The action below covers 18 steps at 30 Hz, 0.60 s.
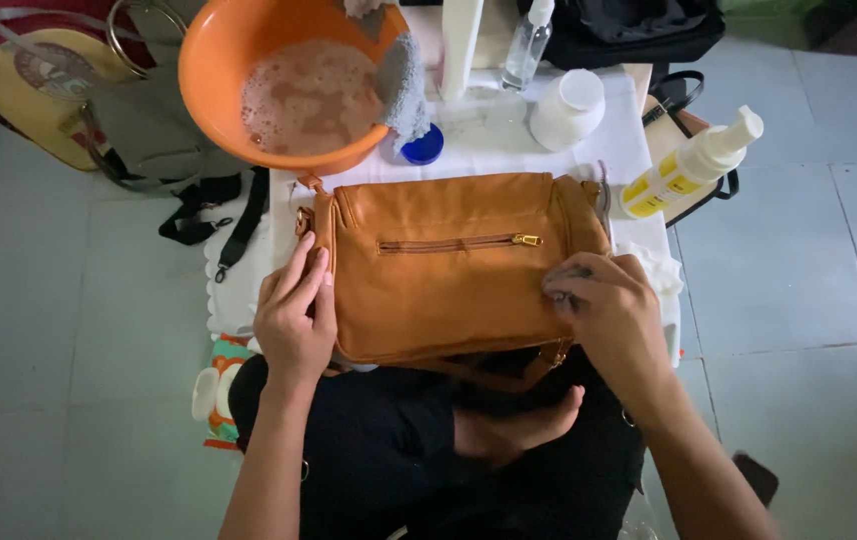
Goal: Applying cleaning foam to a leather bag and scrubbing the surface with a toothbrush.
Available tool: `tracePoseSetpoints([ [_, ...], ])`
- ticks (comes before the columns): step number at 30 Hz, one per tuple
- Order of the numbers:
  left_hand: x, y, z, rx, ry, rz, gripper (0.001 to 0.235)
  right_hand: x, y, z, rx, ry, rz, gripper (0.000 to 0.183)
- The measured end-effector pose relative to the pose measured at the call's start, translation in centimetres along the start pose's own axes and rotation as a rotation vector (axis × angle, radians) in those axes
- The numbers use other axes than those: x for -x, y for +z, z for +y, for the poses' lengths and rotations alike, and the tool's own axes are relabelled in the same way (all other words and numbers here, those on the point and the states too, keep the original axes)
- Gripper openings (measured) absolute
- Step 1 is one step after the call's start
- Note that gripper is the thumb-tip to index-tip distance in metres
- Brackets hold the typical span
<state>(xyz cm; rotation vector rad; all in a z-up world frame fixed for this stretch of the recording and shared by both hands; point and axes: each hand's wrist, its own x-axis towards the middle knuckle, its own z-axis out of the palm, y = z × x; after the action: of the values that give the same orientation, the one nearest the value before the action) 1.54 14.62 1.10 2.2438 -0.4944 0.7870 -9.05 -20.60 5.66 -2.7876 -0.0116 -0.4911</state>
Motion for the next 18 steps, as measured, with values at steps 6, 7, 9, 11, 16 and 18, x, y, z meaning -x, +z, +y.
tracePoseSetpoints([
  [6, 0.1, 0.1, -0.2, -0.012, -0.003, -0.002, 0.025, -6.7, 2.9, 1.4, 0.079, -0.079, 0.289, 0.014],
  [7, 0.1, 0.2, 0.0, -0.014, -0.002, 0.001, 0.025, -7.2, 3.7, 1.4, 0.077, -0.082, 0.292, 0.014],
  [9, 0.1, 0.2, 0.0, -0.011, -0.006, 0.025, 0.025, -8.6, 5.7, 1.0, 0.160, -0.107, 0.193, 0.014],
  [11, -0.2, -0.1, 0.4, 0.001, -0.015, 0.036, 0.025, -8.4, 5.8, -1.7, 0.192, -0.084, 0.157, 0.012],
  [16, -0.3, 0.2, 0.4, 0.076, -0.016, 0.080, 0.023, -12.1, 5.1, -8.6, -0.127, -0.018, -0.038, 0.022],
  [18, 0.2, 0.8, -0.9, 0.022, 0.043, 0.072, 0.029, -14.8, 2.7, -12.8, -0.325, -0.062, 0.045, 0.030],
])
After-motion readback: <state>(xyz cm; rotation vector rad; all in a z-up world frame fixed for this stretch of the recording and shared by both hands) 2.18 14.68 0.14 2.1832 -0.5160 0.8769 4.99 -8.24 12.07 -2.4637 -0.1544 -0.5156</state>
